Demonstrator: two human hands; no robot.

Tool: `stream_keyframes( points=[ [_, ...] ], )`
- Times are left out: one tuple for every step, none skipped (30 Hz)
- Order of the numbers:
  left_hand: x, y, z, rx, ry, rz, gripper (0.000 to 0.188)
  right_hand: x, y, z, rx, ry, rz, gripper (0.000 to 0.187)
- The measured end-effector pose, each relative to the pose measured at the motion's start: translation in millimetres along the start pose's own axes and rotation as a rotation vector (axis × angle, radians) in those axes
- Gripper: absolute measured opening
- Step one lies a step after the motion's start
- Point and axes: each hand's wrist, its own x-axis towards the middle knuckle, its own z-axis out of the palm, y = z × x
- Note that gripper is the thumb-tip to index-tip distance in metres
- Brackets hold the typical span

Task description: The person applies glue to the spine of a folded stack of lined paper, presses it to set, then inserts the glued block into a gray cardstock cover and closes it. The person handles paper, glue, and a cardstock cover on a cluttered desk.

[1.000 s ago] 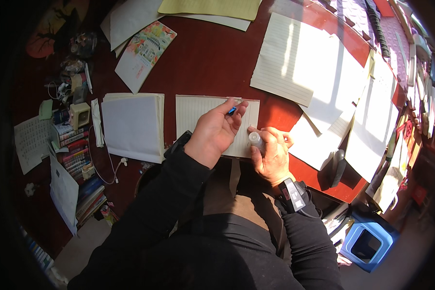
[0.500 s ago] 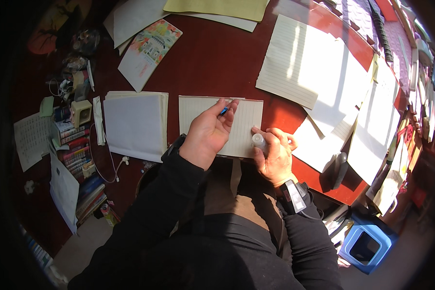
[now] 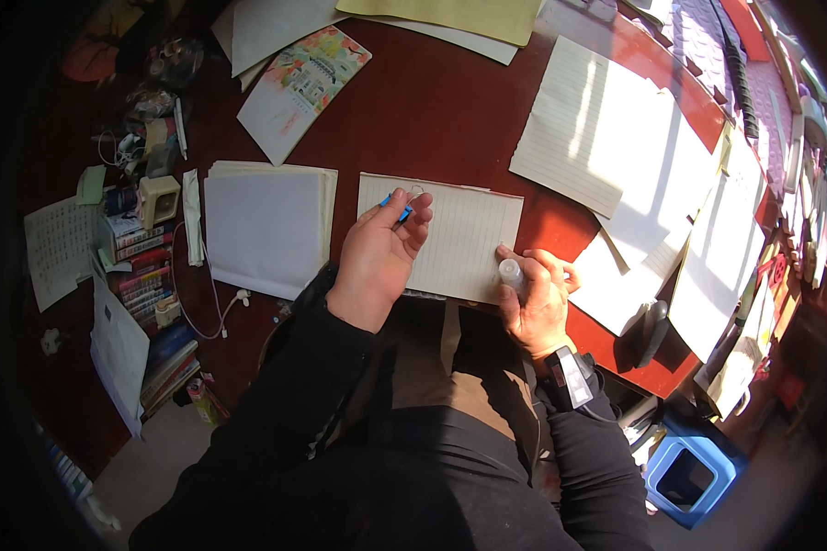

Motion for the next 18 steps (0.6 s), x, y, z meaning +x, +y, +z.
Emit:
stream_keyframes(
  points=[
    [-3.9,-2.2,-2.3,0.073,-0.009,0.021,0.019,-0.3,0.0,0.0,-0.018,-0.002,-0.008,0.031],
    [-6.7,-5.4,-4.4,0.129,-0.043,0.061,0.020,-0.3,0.4,0.0,0.003,-0.004,-0.001,0.031],
    [-7.5,-9.1,-6.2,0.310,-0.075,0.175,0.019,-0.2,0.7,0.3,0.008,-0.006,-0.002,0.031],
    [-7.0,-13.6,-8.1,0.472,-0.131,0.309,0.018,-0.3,1.1,0.1,0.002,-0.006,-0.008,0.031],
    [-5.3,-17.8,-10.1,0.635,-0.185,0.444,0.017,-0.5,1.3,-0.1,0.010,-0.008,0.000,0.031],
    [-0.2,-20.5,-11.3,0.965,-0.157,0.677,0.014,-0.4,1.4,0.2,0.010,-0.008,-0.001,0.031],
    [6.8,-22.9,-11.6,1.057,-0.245,1.136,0.015,-0.4,1.3,0.5,-0.004,-0.008,-0.009,0.031],
    [13.8,-23.0,-12.9,1.177,-0.270,1.279,0.020,-0.2,1.6,0.6,0.014,-0.005,-0.004,0.031],
    [19.9,-23.7,-14.0,1.296,-0.303,1.443,0.024,-0.2,1.7,0.8,0.015,-0.008,-0.001,0.031],
    [23.2,-25.7,-15.1,1.359,-0.345,1.436,0.026,-0.4,1.7,0.7,0.007,-0.005,-0.015,0.031],
    [26.5,-26.9,-15.6,1.422,-0.388,1.446,0.028,-0.4,1.9,0.7,0.013,-0.009,-0.005,0.031],
    [29.3,-27.7,-15.8,1.485,-0.431,1.455,0.030,-0.3,2.1,1.0,0.009,-0.008,-0.010,0.030],
    [31.4,-28.8,-15.3,1.492,-0.443,1.475,0.030,-0.2,2.4,1.2,-0.001,-0.008,-0.019,0.030],
    [33.3,-30.4,-13.7,1.498,-0.457,1.494,0.030,-0.4,2.5,1.1,0.009,-0.007,-0.015,0.030],
    [34.9,-31.8,-12.0,1.504,-0.472,1.513,0.030,-0.7,2.7,1.1,0.012,-0.008,-0.014,0.030],
    [36.6,-32.5,-10.5,1.518,-0.470,1.533,0.030,-0.5,3.2,1.2,0.004,-0.007,-0.022,0.031],
    [38.8,-33.0,-8.5,1.517,-0.461,1.559,0.030,-0.3,3.6,1.4,0.021,-0.004,-0.017,0.030],
    [40.7,-33.5,-6.8,1.512,-0.450,1.581,0.029,-0.2,3.8,1.6,0.029,0.000,-0.020,0.030]
  ],
)
